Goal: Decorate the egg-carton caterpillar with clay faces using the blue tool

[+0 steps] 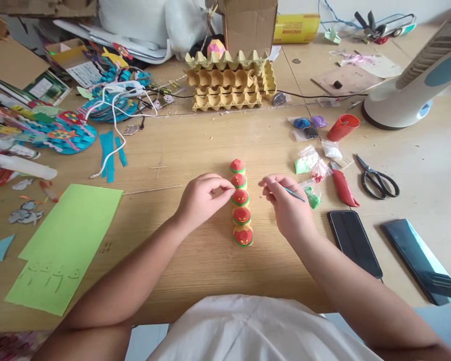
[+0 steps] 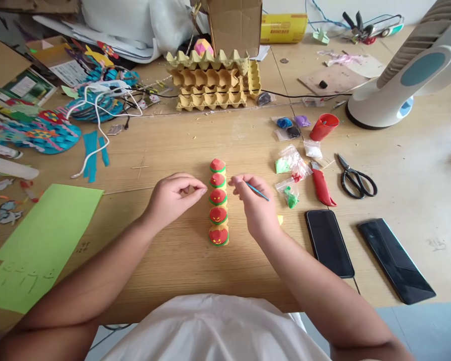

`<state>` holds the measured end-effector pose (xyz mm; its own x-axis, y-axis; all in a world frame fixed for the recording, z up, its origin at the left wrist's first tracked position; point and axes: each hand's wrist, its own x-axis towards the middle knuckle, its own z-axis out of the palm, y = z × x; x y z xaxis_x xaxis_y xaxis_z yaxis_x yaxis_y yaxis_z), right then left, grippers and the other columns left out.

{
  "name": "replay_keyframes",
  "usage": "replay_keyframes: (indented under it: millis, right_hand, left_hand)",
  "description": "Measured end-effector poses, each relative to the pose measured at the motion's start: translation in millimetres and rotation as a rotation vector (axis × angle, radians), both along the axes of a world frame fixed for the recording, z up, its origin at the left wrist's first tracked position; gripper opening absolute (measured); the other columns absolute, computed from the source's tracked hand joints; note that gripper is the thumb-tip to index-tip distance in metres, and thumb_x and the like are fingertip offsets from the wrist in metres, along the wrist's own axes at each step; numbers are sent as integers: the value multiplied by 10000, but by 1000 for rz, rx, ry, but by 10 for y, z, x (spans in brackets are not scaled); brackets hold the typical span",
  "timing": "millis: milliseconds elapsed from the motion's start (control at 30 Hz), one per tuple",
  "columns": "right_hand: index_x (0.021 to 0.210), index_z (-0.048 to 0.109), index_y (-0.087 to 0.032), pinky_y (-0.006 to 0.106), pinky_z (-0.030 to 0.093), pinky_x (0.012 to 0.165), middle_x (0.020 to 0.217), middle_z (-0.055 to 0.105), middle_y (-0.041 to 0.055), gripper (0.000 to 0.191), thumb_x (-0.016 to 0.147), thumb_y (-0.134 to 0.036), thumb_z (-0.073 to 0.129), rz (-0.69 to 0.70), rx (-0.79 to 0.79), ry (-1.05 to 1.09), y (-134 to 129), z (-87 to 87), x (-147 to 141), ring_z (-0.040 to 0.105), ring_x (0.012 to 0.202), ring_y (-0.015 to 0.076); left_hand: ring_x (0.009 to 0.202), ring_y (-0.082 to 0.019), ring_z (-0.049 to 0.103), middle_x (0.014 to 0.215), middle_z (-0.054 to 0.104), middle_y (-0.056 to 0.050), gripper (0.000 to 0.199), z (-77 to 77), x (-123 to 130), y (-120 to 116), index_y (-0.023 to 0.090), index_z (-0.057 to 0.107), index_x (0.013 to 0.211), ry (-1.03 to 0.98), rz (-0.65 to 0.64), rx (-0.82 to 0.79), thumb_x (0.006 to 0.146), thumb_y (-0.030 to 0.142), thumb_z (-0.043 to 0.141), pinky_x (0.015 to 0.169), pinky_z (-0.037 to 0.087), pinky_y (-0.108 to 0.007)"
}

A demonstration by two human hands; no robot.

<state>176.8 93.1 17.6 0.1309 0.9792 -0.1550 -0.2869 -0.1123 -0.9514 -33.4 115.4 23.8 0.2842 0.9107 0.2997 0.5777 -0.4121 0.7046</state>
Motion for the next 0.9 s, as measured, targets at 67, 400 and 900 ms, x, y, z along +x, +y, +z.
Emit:
replay_keyframes:
  millis: [67, 400, 900]
  right_hand:
    - [780, 694, -218, 266, 418, 647, 892, 731, 19, 157, 832, -362, 727, -59, -31, -40, 167, -67, -85, 558, 717, 130]
    - [741, 648, -201, 273, 452, 697, 704, 611, -29, 206, 807, -386, 711, -23, 101, -58, 554, -547, -338, 550, 705, 136]
    - [767, 656, -199, 270, 467, 693, 735, 621, -18, 220, 834, -406, 684, 35, 99, -74, 536, -581, -342, 556, 709, 140]
  left_hand:
    - [673, -121, 580, 822, 710, 6, 82, -105, 31, 172, 223, 760, 841, 88, -17, 24, 879, 237, 689, 653, 448, -259]
    - [807, -201, 643, 862, 728, -31, 165, -280, 51, 459, 234, 786, 917, 440, -133, 325, 936, 262, 624, 719, 454, -320]
    - [834, -230, 663, 895, 747, -49, 188, -307, 76, 457, 232, 782, 936, 560, -107, 379, 947, 264, 598, 737, 483, -344]
